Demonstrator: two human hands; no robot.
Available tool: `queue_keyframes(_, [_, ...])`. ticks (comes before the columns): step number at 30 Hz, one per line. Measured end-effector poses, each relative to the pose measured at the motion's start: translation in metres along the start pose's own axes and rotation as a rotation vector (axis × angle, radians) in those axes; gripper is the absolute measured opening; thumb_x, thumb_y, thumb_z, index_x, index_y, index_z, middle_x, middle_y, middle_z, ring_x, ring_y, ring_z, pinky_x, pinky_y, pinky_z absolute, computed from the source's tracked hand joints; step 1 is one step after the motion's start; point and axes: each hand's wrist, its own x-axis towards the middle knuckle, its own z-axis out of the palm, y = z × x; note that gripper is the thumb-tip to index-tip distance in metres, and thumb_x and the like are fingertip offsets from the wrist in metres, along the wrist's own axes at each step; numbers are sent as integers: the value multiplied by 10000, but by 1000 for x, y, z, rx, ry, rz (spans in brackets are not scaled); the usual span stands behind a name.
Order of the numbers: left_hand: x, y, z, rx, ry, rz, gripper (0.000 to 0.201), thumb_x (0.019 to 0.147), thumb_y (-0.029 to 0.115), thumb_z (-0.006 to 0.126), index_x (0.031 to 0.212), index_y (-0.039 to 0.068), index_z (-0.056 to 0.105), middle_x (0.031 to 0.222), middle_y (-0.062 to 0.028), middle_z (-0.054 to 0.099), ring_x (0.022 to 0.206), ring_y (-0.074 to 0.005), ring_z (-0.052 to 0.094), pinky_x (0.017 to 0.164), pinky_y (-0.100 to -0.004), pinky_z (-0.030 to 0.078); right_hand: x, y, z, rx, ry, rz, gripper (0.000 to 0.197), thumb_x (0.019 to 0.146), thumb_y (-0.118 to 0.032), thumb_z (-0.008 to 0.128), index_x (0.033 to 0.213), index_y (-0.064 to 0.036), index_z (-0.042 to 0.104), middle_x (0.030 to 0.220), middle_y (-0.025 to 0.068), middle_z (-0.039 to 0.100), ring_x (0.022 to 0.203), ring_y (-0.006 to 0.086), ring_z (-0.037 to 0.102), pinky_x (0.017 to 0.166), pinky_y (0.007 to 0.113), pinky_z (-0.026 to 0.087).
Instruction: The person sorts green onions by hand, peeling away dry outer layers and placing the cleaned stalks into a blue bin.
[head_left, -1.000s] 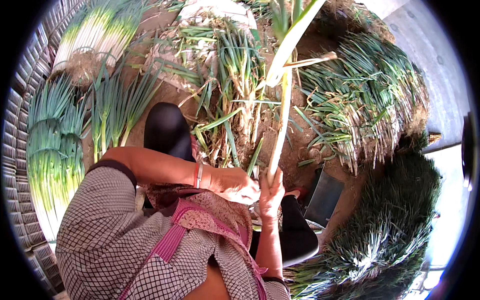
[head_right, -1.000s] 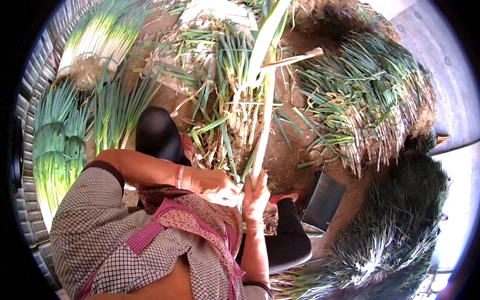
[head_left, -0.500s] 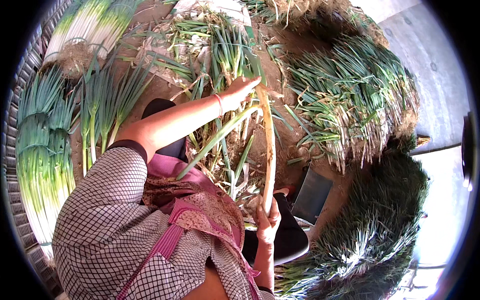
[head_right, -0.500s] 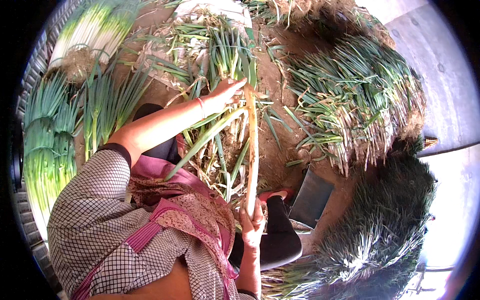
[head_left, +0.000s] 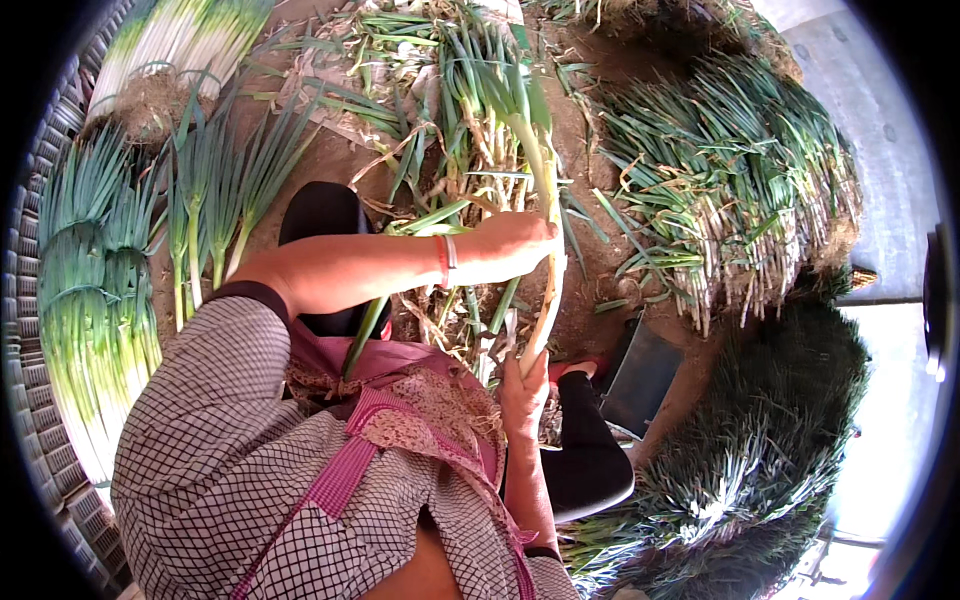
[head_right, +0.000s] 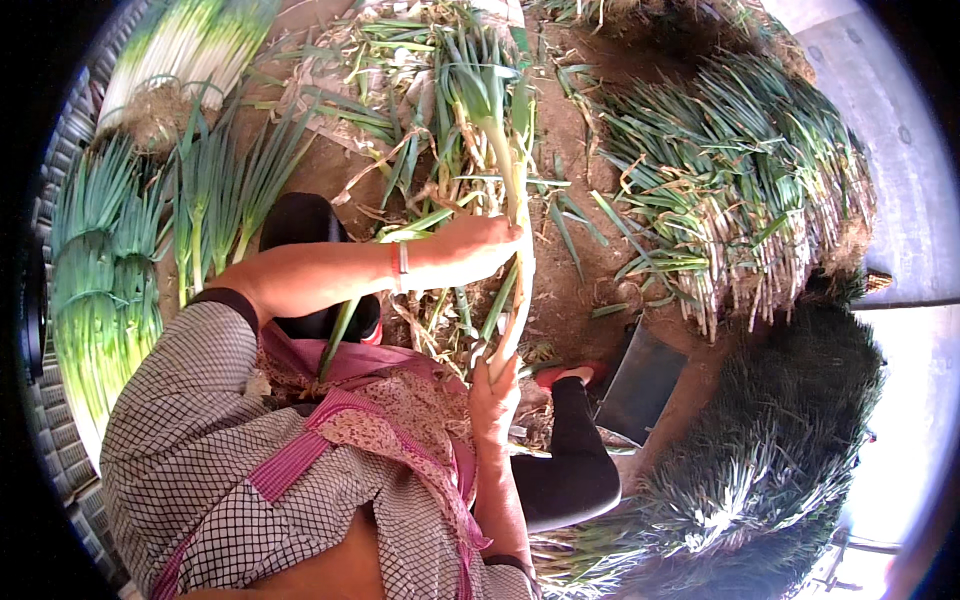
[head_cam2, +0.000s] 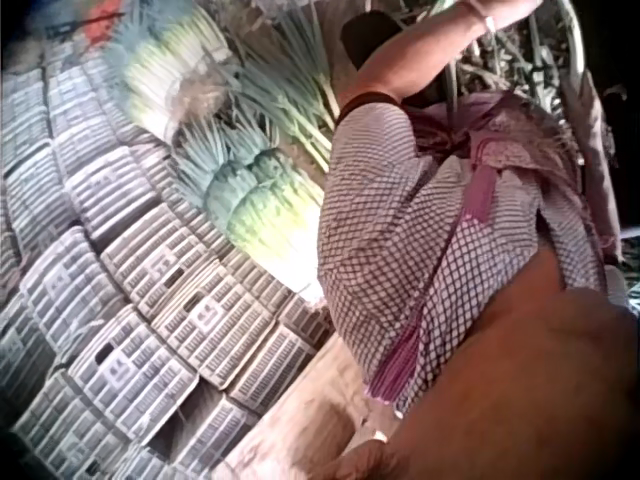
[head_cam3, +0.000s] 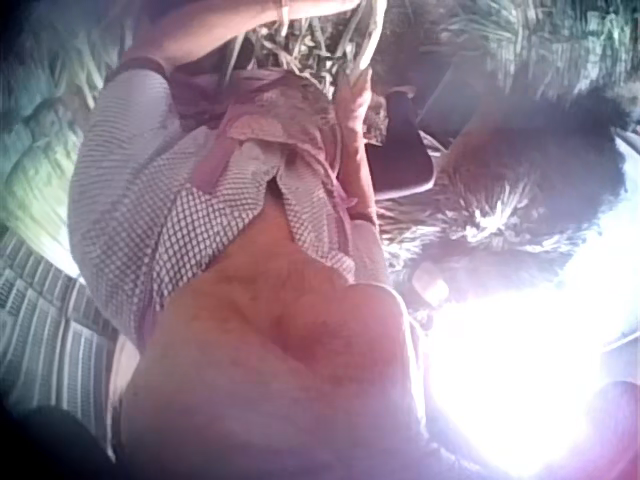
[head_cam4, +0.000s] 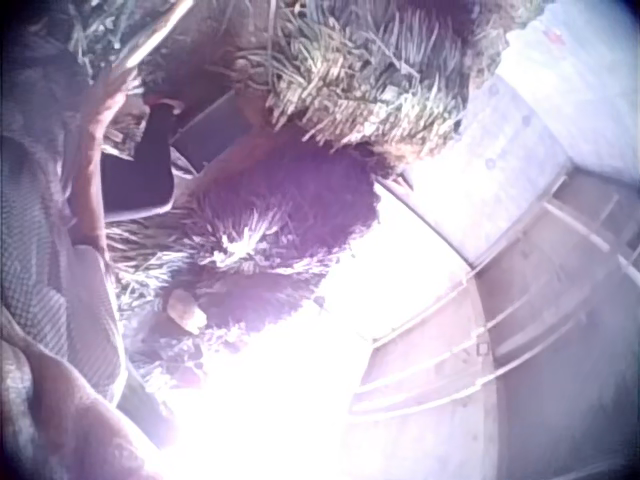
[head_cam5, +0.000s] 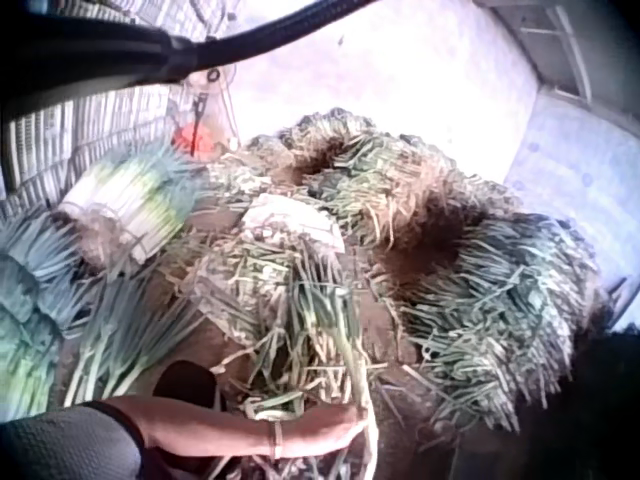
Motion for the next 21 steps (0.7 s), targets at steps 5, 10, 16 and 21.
queue_keyframes(5, [-60,-11,46,201,-392,220,179,899,120,436,799,-10,510,583,-47,465,486,-131,486,424,-287,406,35,-19,15,-263,-152,-218,600,854,-267,585,1325,-15,312,769,232,612,668,293,647,564,390,501])
queue_keyframes(10, [-140,44,81,-173,-735,765,217,880,123,442,739,-35,489,647,-114,523,558,-204,543,537,-347,455,85,66,23,909,-328,223,689,870,-370,562,1422,-175,198,1028,167,557,680,211,608,499,271,524])
queue_keyframes(16, [-45,57,-16,-327,-962,-22,256,927,241,492,968,31,632,685,-68,626,636,-124,585,609,-276,482,103,13,-28,92,-79,-157,361,901,-219,520,1218,-46,497,1076,118,577,702,162,602,533,265,494])
queue_keyframes(21, [51,-59,-12,-633,-266,-383,450,935,438,410,994,0,493,894,-109,522,574,-96,486,491,-219,430,42,-70,-4,-49,-198,-561,201,864,-49,520,1039,-73,617,715,54,563,640,188,569,567,298,453])
